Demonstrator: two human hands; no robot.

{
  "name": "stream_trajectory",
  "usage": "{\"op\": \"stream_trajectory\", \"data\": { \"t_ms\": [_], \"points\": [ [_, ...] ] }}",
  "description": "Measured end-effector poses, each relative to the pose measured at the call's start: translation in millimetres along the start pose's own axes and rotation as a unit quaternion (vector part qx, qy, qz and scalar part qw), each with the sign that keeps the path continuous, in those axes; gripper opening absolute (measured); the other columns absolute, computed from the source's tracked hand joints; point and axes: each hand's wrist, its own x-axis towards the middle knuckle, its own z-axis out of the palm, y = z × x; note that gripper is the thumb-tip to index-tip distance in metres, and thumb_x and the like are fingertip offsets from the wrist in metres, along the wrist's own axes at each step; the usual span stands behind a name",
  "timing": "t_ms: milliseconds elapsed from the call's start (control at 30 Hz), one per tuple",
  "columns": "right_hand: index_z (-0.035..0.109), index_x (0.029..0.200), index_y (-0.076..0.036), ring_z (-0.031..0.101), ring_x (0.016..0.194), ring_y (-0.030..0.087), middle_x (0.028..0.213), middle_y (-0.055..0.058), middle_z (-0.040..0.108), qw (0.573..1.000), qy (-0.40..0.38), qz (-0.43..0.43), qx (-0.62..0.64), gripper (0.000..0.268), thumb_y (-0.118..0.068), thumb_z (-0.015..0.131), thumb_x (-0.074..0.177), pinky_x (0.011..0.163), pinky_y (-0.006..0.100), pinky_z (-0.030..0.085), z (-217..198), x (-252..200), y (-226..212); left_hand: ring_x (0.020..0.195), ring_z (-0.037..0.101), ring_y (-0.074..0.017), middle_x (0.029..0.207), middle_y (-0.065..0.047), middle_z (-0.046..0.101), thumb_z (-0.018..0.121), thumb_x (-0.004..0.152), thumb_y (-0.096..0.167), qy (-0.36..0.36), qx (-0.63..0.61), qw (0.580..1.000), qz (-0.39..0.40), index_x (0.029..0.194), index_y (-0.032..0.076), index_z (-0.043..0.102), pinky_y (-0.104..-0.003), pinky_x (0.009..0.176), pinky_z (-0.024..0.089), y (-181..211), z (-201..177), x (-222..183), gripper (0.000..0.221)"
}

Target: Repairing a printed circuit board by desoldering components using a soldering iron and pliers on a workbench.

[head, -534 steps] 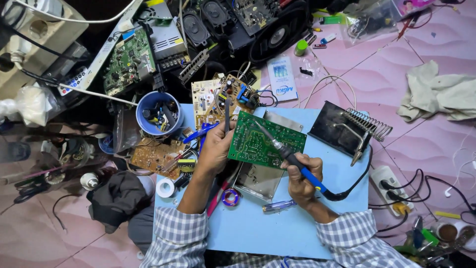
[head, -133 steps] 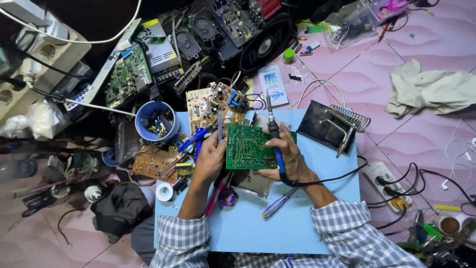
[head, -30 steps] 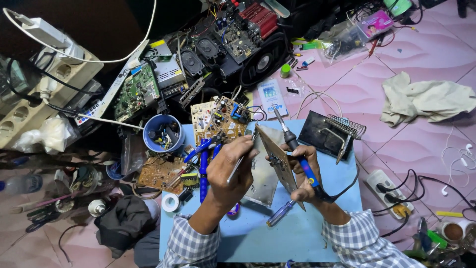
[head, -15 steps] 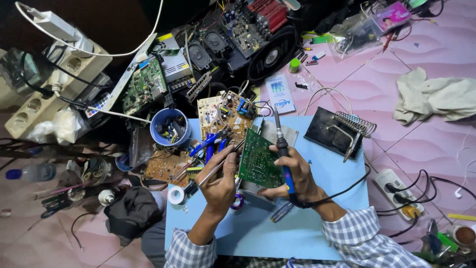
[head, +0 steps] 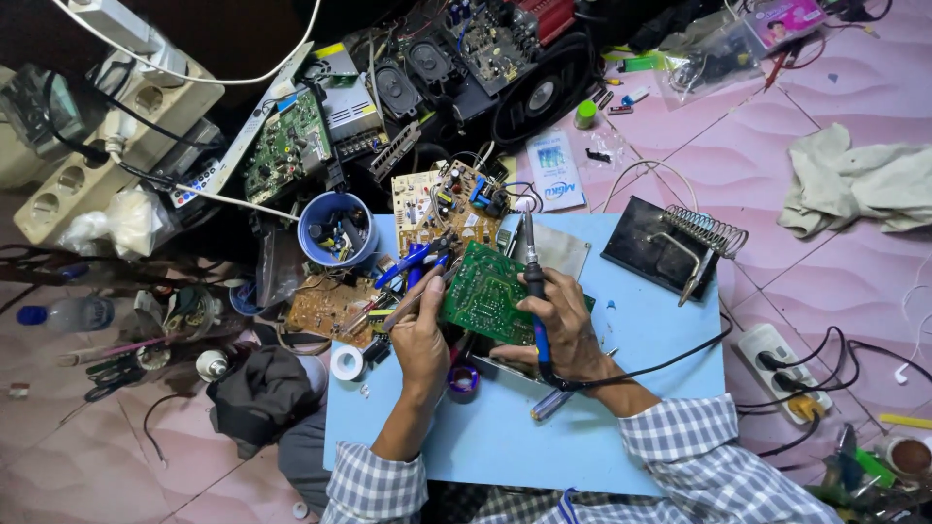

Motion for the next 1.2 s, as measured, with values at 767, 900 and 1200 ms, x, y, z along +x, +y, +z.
{"op": "stream_trajectory", "data": {
  "t_ms": [767,900,1200],
  "points": [
    [0.047,0.132,0.002,0.075,0.093,0.031,0.107,0.020,0.072,0.978,0.103,0.082,0.162,0.044,-0.032,0.054,0.106,0.079,0.040,0.060,24.2,-47.4,46.5,0.090,0.068,-0.0147,0.093,-0.017,0.079,0.072,0.096,0.013,-0.085,0.061,0.993,0.046,0.112,0.007,0.079,-0.038,0.081,0.059,-20.2,-12.3,29.8,0.018],
    [0.048,0.129,-0.001,0.070,0.103,0.031,0.112,0.017,0.069,0.982,0.108,0.046,0.145,0.043,-0.038,0.052,0.106,0.087,0.042,0.059,12.2,-25.2,26.7,0.094,0.069,-0.0175,0.100,-0.019,0.079,0.070,0.097,0.010,-0.091,0.054,0.990,0.096,0.111,0.006,0.079,-0.040,0.084,0.058,-22.6,-10.9,19.2,0.017],
    [0.046,0.134,-0.005,0.069,0.100,0.030,0.113,0.019,0.067,0.975,0.139,0.034,0.170,0.044,-0.039,0.052,0.108,0.085,0.041,0.058,4.1,-23.8,38.6,0.101,0.081,-0.0292,0.114,-0.022,0.074,0.068,0.094,-0.006,-0.198,0.105,0.900,0.374,0.119,-0.003,0.066,-0.031,0.091,0.069,21.3,4.0,-35.8,0.025]
  ]
}}
